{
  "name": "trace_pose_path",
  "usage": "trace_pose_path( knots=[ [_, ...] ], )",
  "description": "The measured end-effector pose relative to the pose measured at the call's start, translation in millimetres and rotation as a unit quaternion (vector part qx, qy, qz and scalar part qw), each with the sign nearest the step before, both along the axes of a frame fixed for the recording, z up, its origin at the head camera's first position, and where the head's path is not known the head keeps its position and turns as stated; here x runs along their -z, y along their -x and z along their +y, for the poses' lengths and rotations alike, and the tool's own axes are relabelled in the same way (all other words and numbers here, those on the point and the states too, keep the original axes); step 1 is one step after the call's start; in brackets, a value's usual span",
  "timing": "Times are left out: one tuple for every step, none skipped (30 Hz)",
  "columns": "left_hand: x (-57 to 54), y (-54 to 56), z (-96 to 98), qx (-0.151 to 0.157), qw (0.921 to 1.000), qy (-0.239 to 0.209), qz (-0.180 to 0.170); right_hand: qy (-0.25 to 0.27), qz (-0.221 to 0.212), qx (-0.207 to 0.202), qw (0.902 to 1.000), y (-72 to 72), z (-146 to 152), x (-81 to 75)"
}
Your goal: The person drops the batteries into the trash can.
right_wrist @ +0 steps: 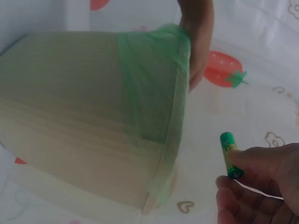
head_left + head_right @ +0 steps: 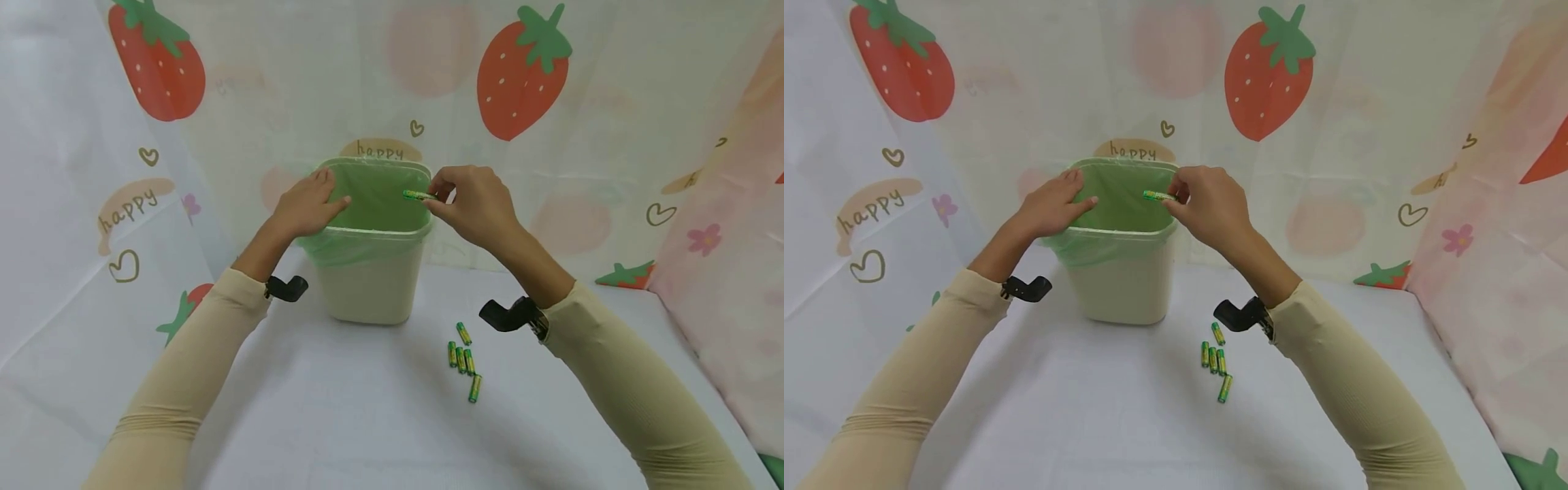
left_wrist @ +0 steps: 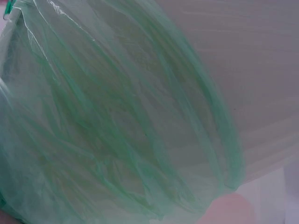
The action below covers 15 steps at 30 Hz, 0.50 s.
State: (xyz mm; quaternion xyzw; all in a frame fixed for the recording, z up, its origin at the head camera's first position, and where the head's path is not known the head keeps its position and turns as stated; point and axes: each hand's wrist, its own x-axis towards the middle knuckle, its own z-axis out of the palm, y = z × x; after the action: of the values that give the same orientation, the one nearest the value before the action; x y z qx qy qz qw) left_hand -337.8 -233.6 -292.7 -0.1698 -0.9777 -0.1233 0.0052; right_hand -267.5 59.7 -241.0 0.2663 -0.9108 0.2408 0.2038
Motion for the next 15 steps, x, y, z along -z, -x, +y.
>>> trace_pose_path(
  knots=[
    [-0.3, 0.6, 0.0, 0.001, 1.0, 0.0, 0.002, -0.002, -0.003, 0.001, 1.0, 2.2, -3, -0.9],
    [-0.6, 0.9, -0.2, 0.002, 1.0, 0.001, 0.003, -0.003, -0.007, 0.001, 1.0, 4.3, -5, -1.7],
    [-0.6, 1.4, 0.0, 0.003, 1.0, 0.001, 0.005, -0.005, -0.01, 0.002, 0.9999, 6.6, -7, -2.2],
    [-0.5, 1.8, 0.0, 0.004, 1.0, 0.002, 0.006, -0.007, -0.013, 0.003, 0.9999, 8.8, -10, -2.7],
    [-0.2, 2.1, -0.1, 0.004, 1.0, 0.003, 0.006, -0.009, -0.015, 0.003, 0.9998, 10.9, -12, -3.1],
    [0.2, 2.5, -0.1, 0.004, 1.0, 0.004, 0.007, -0.01, -0.016, 0.003, 0.9998, 13.3, -14, -3.4],
    [0.5, 2.5, -0.1, 0.003, 1.0, 0.004, 0.007, -0.013, -0.018, 0.004, 0.9998, 15.8, -16, -3.6],
    [0.8, 2.2, -0.2, 0.002, 1.0, 0.005, 0.007, -0.015, -0.019, 0.004, 0.9997, 18.2, -18, -3.8],
    [1.1, 2.2, 0.0, 0.001, 1.0, 0.004, 0.008, -0.017, -0.021, 0.004, 0.9996, 20.6, -21, -4.1],
    [1.2, 1.9, 0.0, 0.0, 1.0, 0.004, 0.007, -0.02, -0.023, 0.006, 0.9995, 23.0, -23, -4.3],
    [1.0, 1.4, 0.3, -0.001, 1.0, 0.004, 0.006, -0.023, -0.024, 0.007, 0.9994, 25.4, -24, -4.5],
    [1.0, 1.1, 0.3, -0.001, 1.0, 0.004, 0.006, -0.028, -0.025, 0.01, 0.9993, 27.9, -26, -4.7],
    [0.8, 1.0, 0.3, -0.002, 1.0, 0.004, 0.006, -0.032, -0.026, 0.013, 0.999, 30.2, -28, -4.9],
    [0.5, 1.0, 0.4, -0.002, 1.0, 0.004, 0.005, -0.037, -0.027, 0.017, 0.9988, 32.6, -30, -5.0],
    [0.4, 1.1, 0.6, -0.002, 1.0, 0.003, 0.004, -0.042, -0.029, 0.021, 0.9984, 34.9, -32, -4.8]
  ],
)
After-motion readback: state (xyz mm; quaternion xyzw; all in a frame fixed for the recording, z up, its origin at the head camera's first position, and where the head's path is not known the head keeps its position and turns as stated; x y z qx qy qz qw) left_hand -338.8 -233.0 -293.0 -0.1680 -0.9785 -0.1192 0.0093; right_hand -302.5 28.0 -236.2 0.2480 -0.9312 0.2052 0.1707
